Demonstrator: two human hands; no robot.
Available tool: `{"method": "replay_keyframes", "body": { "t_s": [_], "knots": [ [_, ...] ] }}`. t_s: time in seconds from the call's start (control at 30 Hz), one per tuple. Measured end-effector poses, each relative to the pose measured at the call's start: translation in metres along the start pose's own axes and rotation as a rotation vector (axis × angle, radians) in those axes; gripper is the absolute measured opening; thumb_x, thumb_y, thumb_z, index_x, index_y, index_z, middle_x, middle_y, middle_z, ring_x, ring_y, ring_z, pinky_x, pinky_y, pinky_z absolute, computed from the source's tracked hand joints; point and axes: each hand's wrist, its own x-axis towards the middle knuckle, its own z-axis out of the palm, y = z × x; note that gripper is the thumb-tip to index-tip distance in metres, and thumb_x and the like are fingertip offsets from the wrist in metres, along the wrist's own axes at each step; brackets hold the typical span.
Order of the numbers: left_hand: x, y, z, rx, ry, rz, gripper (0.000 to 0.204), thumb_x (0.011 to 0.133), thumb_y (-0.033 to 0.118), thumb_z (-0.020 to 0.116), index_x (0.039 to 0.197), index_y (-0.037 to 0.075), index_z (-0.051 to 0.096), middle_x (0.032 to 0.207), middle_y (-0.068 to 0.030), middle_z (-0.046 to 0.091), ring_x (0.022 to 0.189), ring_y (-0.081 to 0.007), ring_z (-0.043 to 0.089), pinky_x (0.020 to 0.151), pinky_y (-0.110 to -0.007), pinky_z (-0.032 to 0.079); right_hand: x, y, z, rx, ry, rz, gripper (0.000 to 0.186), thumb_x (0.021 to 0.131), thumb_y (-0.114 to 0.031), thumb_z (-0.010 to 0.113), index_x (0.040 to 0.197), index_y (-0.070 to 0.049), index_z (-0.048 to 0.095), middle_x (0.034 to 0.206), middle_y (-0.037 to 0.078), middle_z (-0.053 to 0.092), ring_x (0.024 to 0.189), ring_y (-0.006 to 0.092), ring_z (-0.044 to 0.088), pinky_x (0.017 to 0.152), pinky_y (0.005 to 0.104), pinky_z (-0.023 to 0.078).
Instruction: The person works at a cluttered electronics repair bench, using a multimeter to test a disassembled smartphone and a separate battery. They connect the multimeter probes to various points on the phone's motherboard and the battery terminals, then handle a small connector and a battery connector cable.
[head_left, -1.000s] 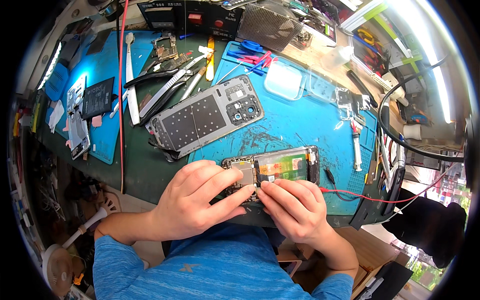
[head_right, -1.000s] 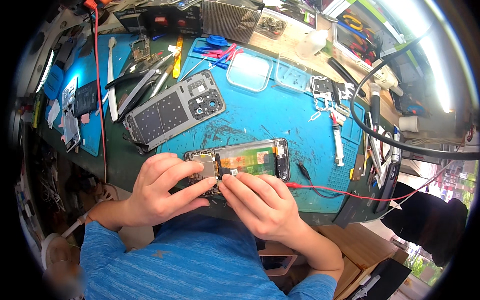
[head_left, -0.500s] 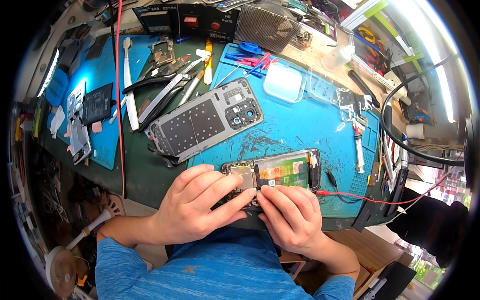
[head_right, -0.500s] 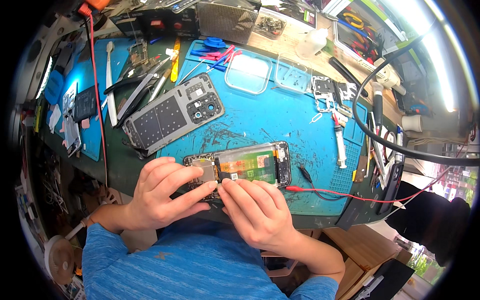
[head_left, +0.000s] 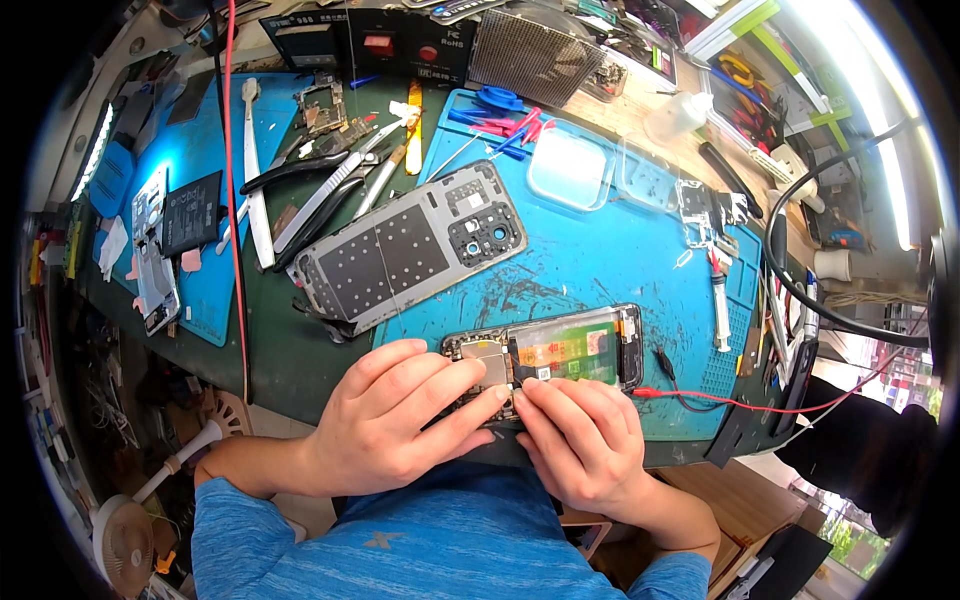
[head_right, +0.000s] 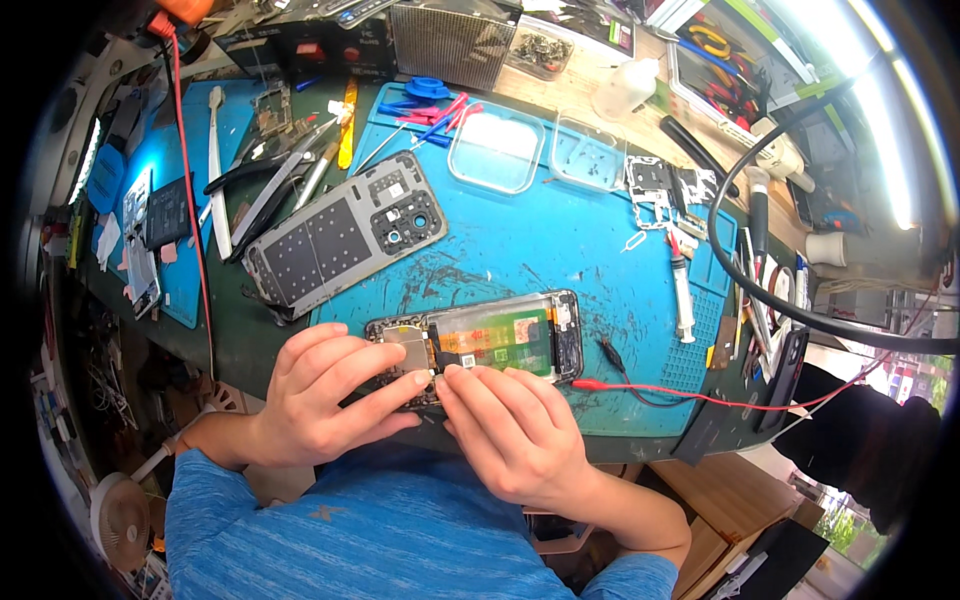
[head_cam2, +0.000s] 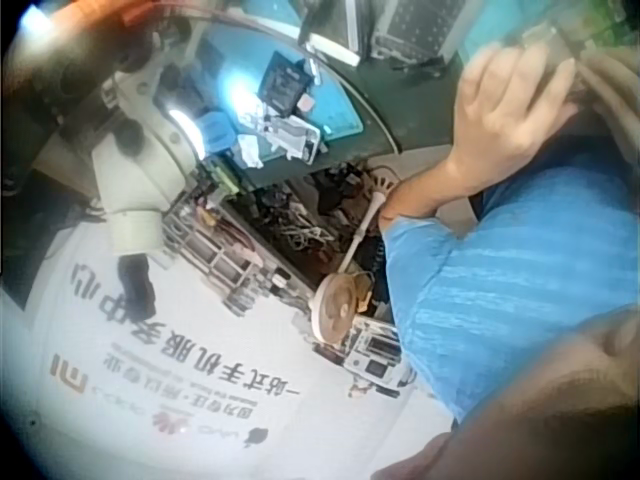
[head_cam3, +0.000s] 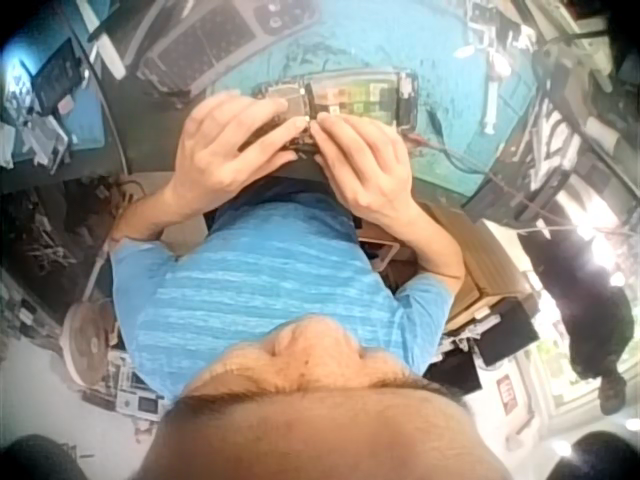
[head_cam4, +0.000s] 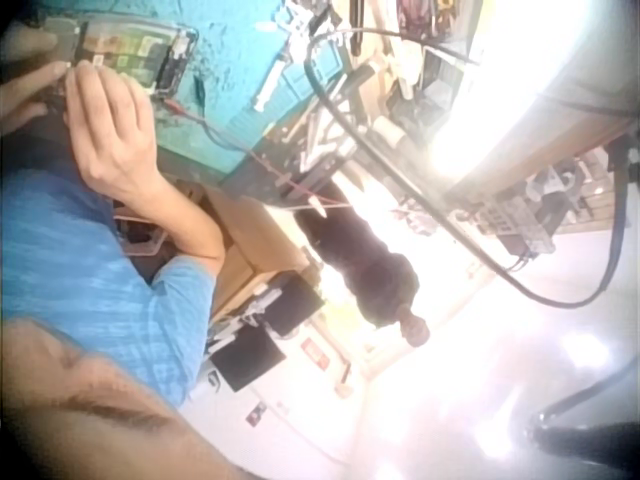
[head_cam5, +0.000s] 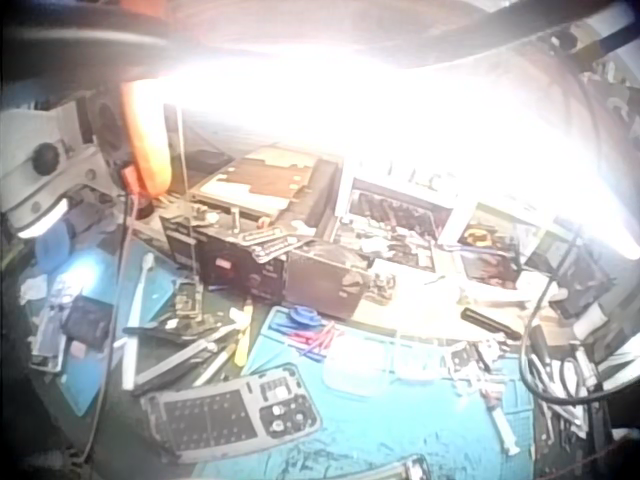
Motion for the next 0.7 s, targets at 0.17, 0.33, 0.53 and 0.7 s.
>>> {"method": "replay_keyframes", "body": {
  "t_s": [0.17, 0.33, 0.53, 0.7],
  "knots": [
    [-0.0005, 0.0003, 0.0005, 0.028, 0.007, 0.005, 0.041, 0.087, 0.037, 0.085, 0.124, 0.019, 0.082, 0.129, -0.0026, 0.07, 0.113, -0.02, 0.063, 0.106, -0.043, 0.05, 0.0, 0.0, 0.0, -0.001, -0.004, 0.005, 0.034, 0.091, -0.015, 0.076, 0.122, -0.001, 0.08, 0.131, 0.01, 0.073, 0.114, 0.0227, 0.07, 0.097, 0.0392, 0.057],
    [0.0001, 0.001, 0.0003, 0.049, 0.009, 0.005, 0.039, 0.089, 0.039, 0.083, 0.123, 0.019, 0.082, 0.127, -0.0017, 0.072, 0.111, -0.0183, 0.064, 0.106, -0.042, 0.05, -0.0001, -0.0003, 0.0003, -0.01, -0.003, 0.015, 0.033, 0.09, -0.015, 0.076, 0.12, -0.002, 0.08, 0.129, 0.009, 0.074, 0.114, 0.0224, 0.07, 0.097, 0.039, 0.057],
    [0.0001, 0.0015, 0.0006, 0.056, 0.014, 0.005, 0.038, 0.09, 0.039, 0.082, 0.122, 0.019, 0.082, 0.127, -0.0016, 0.072, 0.111, -0.0181, 0.065, 0.107, -0.042, 0.05, 0.0012, -0.001, 0.0003, -0.013, 0.001, 0.014, 0.032, 0.09, -0.015, 0.076, 0.119, -0.003, 0.081, 0.127, 0.009, 0.074, 0.114, 0.022, 0.069, 0.097, 0.0383, 0.057],
    [0.0006, 0.0014, 0.001, 0.055, 0.011, 0.008, 0.038, 0.09, 0.039, 0.082, 0.122, 0.018, 0.082, 0.126, -0.0018, 0.073, 0.11, -0.0184, 0.065, 0.108, -0.043, 0.05, 0.002, -0.0008, 0.0014, -0.02, 0.014, 0.026, 0.032, 0.089, -0.014, 0.077, 0.119, -0.004, 0.082, 0.126, 0.007, 0.075, 0.112, 0.0207, 0.069, 0.095, 0.0365, 0.057]
  ]
}}
